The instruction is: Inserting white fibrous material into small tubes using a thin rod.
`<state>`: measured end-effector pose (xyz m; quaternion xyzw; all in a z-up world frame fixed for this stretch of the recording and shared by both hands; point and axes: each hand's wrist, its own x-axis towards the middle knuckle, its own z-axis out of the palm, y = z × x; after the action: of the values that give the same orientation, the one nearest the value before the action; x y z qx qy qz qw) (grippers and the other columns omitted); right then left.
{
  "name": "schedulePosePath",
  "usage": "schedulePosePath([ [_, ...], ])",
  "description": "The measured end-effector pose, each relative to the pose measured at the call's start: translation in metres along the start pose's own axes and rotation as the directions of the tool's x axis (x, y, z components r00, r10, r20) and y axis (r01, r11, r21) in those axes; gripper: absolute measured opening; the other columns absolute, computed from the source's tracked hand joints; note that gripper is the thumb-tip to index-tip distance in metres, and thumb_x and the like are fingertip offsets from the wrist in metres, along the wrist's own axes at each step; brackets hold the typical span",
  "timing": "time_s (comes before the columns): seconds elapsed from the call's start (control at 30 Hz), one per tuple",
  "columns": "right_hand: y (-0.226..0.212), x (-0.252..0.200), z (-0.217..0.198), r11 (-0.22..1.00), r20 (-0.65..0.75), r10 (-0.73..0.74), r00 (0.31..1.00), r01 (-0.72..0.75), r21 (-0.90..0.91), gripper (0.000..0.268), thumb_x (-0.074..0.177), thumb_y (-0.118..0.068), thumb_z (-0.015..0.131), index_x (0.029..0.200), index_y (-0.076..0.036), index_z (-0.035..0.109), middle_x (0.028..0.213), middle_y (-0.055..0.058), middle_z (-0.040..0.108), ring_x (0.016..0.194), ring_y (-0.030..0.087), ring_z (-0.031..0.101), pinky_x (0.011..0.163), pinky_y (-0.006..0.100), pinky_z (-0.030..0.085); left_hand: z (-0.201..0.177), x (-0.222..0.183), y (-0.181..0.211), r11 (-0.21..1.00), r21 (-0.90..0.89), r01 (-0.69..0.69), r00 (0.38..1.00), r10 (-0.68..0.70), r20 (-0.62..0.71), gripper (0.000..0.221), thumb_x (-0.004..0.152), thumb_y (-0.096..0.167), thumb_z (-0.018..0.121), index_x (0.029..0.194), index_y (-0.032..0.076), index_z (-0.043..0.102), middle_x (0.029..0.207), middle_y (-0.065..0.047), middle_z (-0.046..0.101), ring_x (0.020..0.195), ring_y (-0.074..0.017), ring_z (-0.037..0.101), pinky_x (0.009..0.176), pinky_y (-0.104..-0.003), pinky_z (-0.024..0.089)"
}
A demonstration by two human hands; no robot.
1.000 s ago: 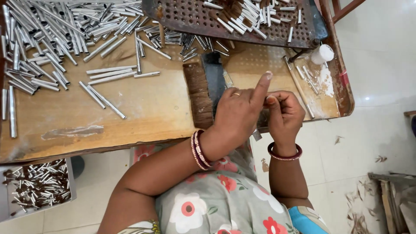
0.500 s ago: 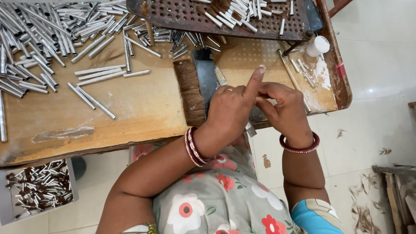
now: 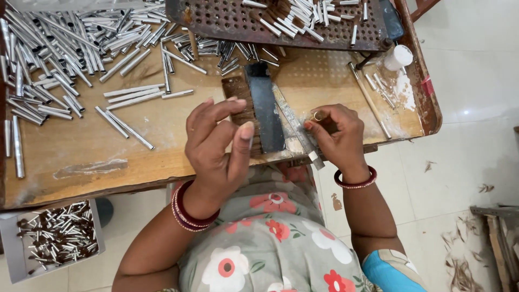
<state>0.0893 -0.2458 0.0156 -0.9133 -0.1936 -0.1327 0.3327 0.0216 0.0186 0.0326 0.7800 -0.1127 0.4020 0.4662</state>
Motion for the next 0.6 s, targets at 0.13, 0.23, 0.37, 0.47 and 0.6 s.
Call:
schedulePosePath([
  [0.13,-0.010,-0.001,0.006,0.996,-0.166,-0.087,0.982,0.082,-0.035,0.026,0.089,-0.021,0.087,0.104,-0.004,0.074,0.085,0.008,0.071,0.085,0.025,0.066,0.087,0.040,0.049,-0.010,-0.005,-0.004,0.993,-0.042,0.114,0.990,-0.117,-0.078,0.015,0.103,0.014,0.073,0.100,0.002,0.064,0.119,-0.014,0.069,0.116,-0.0308,0.068,0.113,-0.044,0.049],
  [0.23,-0.009,-0.002,0.009,0.973,-0.087,0.129,0.988,-0.110,0.201,0.024,0.088,-0.025,0.085,0.099,-0.008,0.071,0.089,0.003,0.072,0.078,0.019,0.070,0.074,0.032,0.054,-0.011,-0.011,-0.018,0.973,-0.158,0.167,0.981,-0.180,-0.074,0.013,0.104,0.011,0.070,0.100,0.002,0.062,0.120,-0.017,0.069,0.114,-0.0293,0.069,0.103,-0.038,0.053],
  [0.37,-0.008,-0.003,0.009,0.995,-0.208,-0.094,0.974,0.084,-0.057,0.025,0.085,-0.018,0.090,0.099,-0.006,0.073,0.085,0.005,0.071,0.082,0.023,0.065,0.085,0.037,0.048,-0.013,-0.009,-0.016,0.964,-0.204,0.169,0.981,-0.185,-0.061,0.016,0.105,0.011,0.070,0.097,0.002,0.059,0.118,-0.017,0.069,0.111,-0.0267,0.067,0.101,-0.036,0.053],
  [0.47,-0.010,0.000,0.008,0.990,-0.200,-0.124,0.972,0.108,-0.090,0.026,0.084,-0.018,0.090,0.097,-0.005,0.072,0.084,0.005,0.071,0.081,0.023,0.066,0.086,0.037,0.047,-0.013,-0.003,-0.016,0.960,-0.218,0.174,0.978,-0.195,-0.076,0.016,0.104,0.012,0.070,0.102,0.000,0.060,0.117,-0.016,0.068,0.111,-0.0266,0.068,0.100,-0.036,0.053],
  [0.6,-0.011,-0.001,0.009,0.990,-0.215,-0.121,0.969,0.103,-0.092,0.025,0.084,-0.018,0.090,0.095,-0.005,0.071,0.084,0.005,0.072,0.079,0.024,0.065,0.086,0.037,0.045,-0.011,-0.014,-0.024,0.950,-0.254,0.179,0.977,-0.202,-0.068,0.014,0.108,0.011,0.066,0.101,0.001,0.059,0.121,-0.016,0.068,0.111,-0.0246,0.067,0.097,-0.033,0.054],
])
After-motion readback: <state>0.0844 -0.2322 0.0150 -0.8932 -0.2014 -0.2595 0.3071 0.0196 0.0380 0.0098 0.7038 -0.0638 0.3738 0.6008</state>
